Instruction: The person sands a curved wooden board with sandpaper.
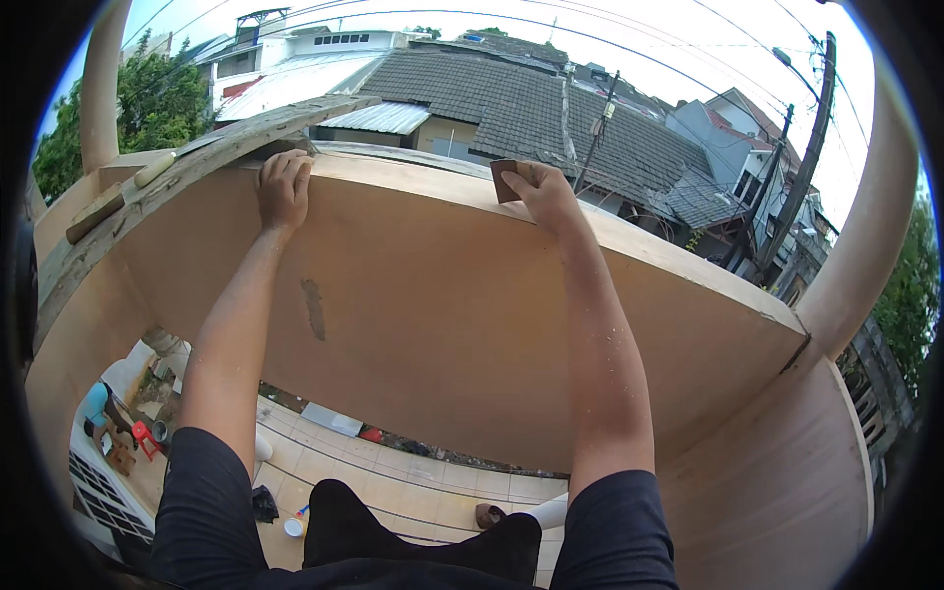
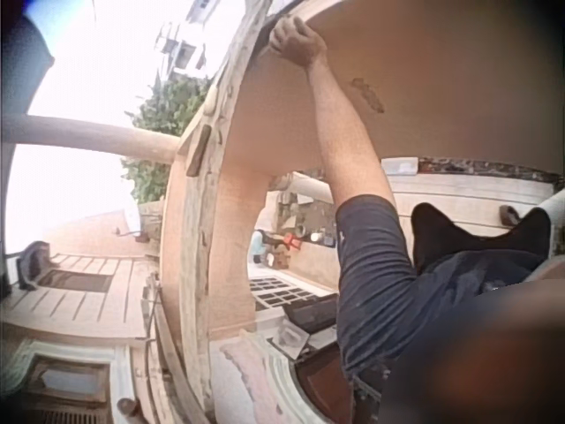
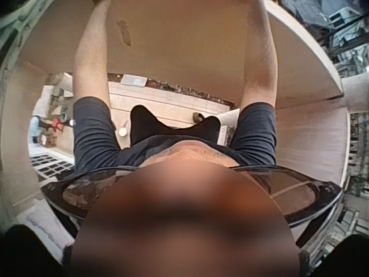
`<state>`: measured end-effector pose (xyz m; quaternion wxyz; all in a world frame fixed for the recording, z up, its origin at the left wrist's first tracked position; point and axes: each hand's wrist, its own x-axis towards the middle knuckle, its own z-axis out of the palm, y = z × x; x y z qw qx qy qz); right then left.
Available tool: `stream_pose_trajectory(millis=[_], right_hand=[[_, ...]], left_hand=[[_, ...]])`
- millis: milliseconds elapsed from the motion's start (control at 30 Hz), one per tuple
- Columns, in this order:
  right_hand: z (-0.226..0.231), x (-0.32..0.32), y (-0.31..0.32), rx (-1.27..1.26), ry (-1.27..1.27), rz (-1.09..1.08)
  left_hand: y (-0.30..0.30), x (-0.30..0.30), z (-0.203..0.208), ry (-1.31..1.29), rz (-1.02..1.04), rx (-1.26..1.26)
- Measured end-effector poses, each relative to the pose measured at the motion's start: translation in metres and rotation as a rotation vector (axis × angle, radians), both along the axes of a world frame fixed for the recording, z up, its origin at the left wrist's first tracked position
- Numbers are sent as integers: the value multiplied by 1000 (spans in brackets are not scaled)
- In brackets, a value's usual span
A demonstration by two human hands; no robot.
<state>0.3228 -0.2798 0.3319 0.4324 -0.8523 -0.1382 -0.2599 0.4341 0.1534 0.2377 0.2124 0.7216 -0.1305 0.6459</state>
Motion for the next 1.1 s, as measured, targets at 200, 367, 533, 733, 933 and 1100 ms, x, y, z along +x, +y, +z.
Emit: stream_pose_trajectory(millis=[200, 367, 533, 733, 933, 1100], right_hand=[[11, 0, 11, -86, 84, -106], [6, -22, 131, -583, -433, 123], [-63, -7, 232, -1370, -887, 130], [-59, 20, 231, -1590, -1052, 42], [-68, 25, 239, -1546, -969, 130], [-56, 25, 233, -1608, -1009, 120]], left_hand=[[0, 0, -13, -208, -3, 23], [-1, 9, -14, -195, -61, -5], [6, 15, -21, -289, -35, -10], [-1, 6, -5, -304, -165, -32], [3, 14, -14, -333, -128, -38], [1, 17, -15, -319, -56, -16]])
